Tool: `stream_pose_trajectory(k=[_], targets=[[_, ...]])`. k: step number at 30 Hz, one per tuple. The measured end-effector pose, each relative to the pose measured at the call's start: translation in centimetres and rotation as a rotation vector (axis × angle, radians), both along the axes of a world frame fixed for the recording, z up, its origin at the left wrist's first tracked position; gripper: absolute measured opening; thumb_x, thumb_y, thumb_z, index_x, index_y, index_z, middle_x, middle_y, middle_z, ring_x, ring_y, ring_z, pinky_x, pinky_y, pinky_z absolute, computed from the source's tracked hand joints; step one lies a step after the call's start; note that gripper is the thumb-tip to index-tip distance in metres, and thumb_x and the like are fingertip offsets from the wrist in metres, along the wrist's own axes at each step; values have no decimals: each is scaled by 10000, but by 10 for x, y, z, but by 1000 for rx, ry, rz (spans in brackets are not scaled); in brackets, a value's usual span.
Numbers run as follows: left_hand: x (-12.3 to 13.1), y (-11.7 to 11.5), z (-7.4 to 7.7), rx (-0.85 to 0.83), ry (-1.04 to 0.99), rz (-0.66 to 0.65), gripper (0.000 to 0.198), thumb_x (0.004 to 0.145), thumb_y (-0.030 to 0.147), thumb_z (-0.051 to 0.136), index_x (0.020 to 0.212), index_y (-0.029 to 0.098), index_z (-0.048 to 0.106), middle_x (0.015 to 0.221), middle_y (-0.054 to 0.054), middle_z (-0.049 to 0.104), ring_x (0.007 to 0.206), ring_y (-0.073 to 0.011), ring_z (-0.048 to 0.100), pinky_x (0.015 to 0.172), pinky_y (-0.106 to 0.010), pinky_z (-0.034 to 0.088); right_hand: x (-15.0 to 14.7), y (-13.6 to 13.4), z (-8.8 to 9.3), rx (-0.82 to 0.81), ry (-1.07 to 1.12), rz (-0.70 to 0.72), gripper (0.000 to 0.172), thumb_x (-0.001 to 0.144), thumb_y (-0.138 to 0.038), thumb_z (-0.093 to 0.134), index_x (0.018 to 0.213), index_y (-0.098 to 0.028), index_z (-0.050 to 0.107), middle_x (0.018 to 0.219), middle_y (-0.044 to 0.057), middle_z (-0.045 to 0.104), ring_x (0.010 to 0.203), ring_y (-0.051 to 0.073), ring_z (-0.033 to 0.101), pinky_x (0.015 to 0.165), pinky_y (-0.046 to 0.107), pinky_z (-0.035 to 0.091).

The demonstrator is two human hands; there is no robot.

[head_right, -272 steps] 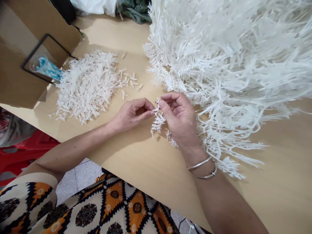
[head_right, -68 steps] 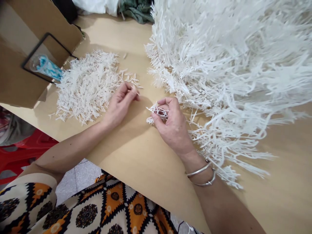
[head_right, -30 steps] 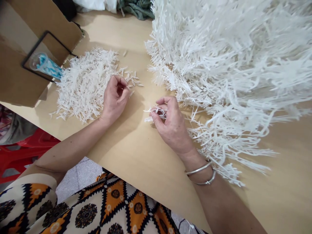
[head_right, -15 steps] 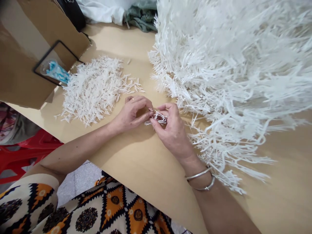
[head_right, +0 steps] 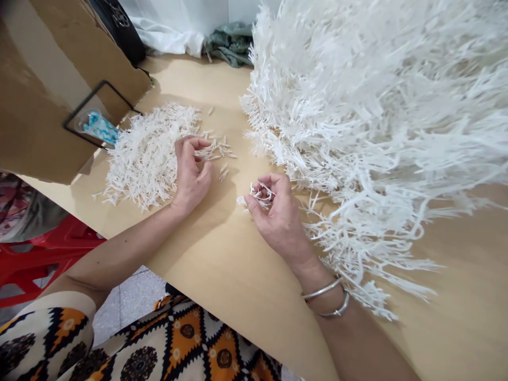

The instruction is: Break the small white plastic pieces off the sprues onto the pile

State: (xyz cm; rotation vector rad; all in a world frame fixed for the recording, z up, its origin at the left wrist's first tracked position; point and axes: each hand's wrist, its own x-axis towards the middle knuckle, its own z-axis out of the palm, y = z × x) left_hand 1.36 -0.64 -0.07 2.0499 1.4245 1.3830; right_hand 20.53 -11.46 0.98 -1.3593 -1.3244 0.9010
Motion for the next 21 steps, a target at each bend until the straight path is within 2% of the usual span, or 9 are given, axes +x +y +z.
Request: stream_pose_trajectory(k=[4, 6, 8, 11, 14, 18, 21], targets=[[5, -16, 15, 21, 67, -97, 210, 946, 175, 538, 1133, 271, 543, 1309, -102, 554, 1294, -230, 520, 1017, -424, 522, 6, 1, 5, 9, 23, 42, 310, 937, -344, 644, 1193, -298, 476, 1147, 70, 623, 1035, 218, 654, 951, 420, 604], [8, -23, 23, 19, 87, -233, 140, 1000, 228, 508, 1126, 265, 557, 1255, -94, 610, 1246, -221, 570, 1031, -427, 518, 8, 1, 6, -13, 61, 31, 266, 947, -316, 607, 1190, -301, 499, 1155, 64, 622, 1060, 222, 644, 975, 428, 588], [10, -27, 27, -7, 94, -416, 117, 1049, 313, 492, 1095, 246, 575, 1135, -76, 665, 1107, -194, 629, 991, -394, 526, 10, 1, 7, -33, 135, 14, 244, 937, -283, 573, 1175, -303, 522, 1150, 60, 623, 1049, 223, 639, 964, 434, 584], [12, -30, 26, -73, 123, -621, 251, 1064, 452, 520, 1040, 215, 600, 978, -34, 698, 912, -146, 646, 927, -338, 519, 12, 4, 8, -50, 299, 8, 259, 878, -230, 544, 1129, -291, 549, 1147, 59, 615, 1026, 215, 626, 934, 418, 580], [14, -30, 23, -127, 145, -739, 285, 1051, 478, 555, 1067, 200, 616, 963, -30, 703, 880, -131, 650, 907, -314, 511, 12, 5, 7, -38, 409, 9, 296, 811, -191, 562, 1093, -283, 572, 1150, 58, 600, 1038, 207, 604, 920, 391, 569], [18, -31, 19, -69, 98, -952, 266, 1053, 355, 530, 1256, 190, 581, 1134, -100, 670, 967, -152, 632, 904, -309, 555, 13, 3, 1, 21, 309, -29, 316, 833, -196, 576, 1133, -295, 565, 1170, 62, 581, 1082, 221, 587, 897, 396, 577], [21, -31, 16, -38, 92, -995, 218, 1039, 374, 583, 1156, 191, 607, 1127, -111, 655, 1023, -172, 624, 932, -325, 561, 13, 2, -6, 31, 226, -53, 315, 882, -203, 558, 1181, -299, 542, 1159, 68, 574, 1063, 222, 602, 873, 404, 587]])
